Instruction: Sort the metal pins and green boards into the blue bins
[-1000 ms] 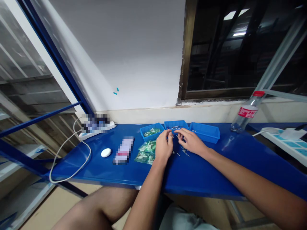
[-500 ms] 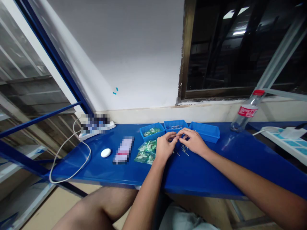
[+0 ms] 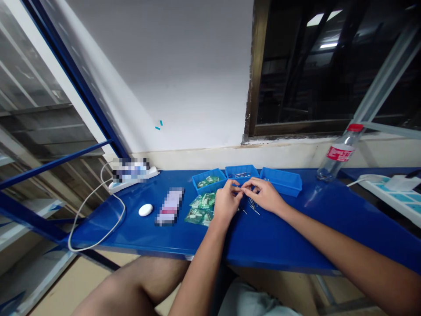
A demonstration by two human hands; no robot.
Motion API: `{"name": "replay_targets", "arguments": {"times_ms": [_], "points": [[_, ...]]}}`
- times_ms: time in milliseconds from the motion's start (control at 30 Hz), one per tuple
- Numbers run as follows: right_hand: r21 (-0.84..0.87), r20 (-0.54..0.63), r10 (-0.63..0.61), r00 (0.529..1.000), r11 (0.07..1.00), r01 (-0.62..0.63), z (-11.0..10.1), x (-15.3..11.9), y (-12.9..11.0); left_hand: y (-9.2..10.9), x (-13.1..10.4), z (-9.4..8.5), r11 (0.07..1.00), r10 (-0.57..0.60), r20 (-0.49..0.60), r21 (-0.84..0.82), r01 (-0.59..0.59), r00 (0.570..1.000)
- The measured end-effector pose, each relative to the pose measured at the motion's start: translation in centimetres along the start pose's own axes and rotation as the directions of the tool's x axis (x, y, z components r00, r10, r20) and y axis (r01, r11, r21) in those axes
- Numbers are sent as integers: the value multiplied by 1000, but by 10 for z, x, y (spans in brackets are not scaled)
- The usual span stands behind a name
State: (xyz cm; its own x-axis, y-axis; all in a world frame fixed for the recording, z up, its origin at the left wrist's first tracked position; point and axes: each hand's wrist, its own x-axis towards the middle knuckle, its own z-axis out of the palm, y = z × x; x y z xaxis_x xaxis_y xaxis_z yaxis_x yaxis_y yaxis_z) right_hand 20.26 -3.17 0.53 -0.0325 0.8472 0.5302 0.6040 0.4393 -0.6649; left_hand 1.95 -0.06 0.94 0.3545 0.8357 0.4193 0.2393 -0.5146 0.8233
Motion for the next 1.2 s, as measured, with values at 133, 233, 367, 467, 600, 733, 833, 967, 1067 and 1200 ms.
{"name": "replay_targets", "arguments": {"times_ms": [133, 233, 367, 467, 600, 733, 833, 967, 1067, 1200], "points": [[35, -42, 26, 999, 999, -25, -2, 2, 2, -1, 3, 1, 995, 26, -72, -98, -33, 997], [80, -39, 44, 998, 996, -41, -2, 2, 6, -4, 6, 1, 955, -39, -98, -296, 8, 994], [155, 45, 34, 998, 987, -41, 0, 1, 9, -9, 9, 1, 862, -104, -58, -503, 61, 993], [142, 109, 1, 994, 990, -16, 1, 0, 8, -9, 10, 1, 832, -133, -37, -547, 91, 990], [82, 143, 1, 990, 997, -13, 1, -1, 9, -5, 8, 1, 846, -143, -45, -525, 98, 989], [34, 97, -2, 995, 999, -2, 1, 0, 9, -1, 6, 0, 897, -130, -29, -430, 105, 991], [-23, 97, -40, 994, 999, 42, 0, 0, 7, -3, 6, 0, 910, -116, -16, -403, 99, 993], [-28, 36, -18, 999, 999, 19, -1, 0, 3, -5, 7, 1, 918, -96, -63, -392, 63, 993], [44, -12, 9, 1000, 999, -8, -2, 0, 1, -3, 5, 0, 949, -78, -85, -310, 48, 993], [141, -15, -2, 1000, 990, 5, -3, 0, 1, 3, 2, -1, 988, -15, -66, -152, 5, 998]]}}
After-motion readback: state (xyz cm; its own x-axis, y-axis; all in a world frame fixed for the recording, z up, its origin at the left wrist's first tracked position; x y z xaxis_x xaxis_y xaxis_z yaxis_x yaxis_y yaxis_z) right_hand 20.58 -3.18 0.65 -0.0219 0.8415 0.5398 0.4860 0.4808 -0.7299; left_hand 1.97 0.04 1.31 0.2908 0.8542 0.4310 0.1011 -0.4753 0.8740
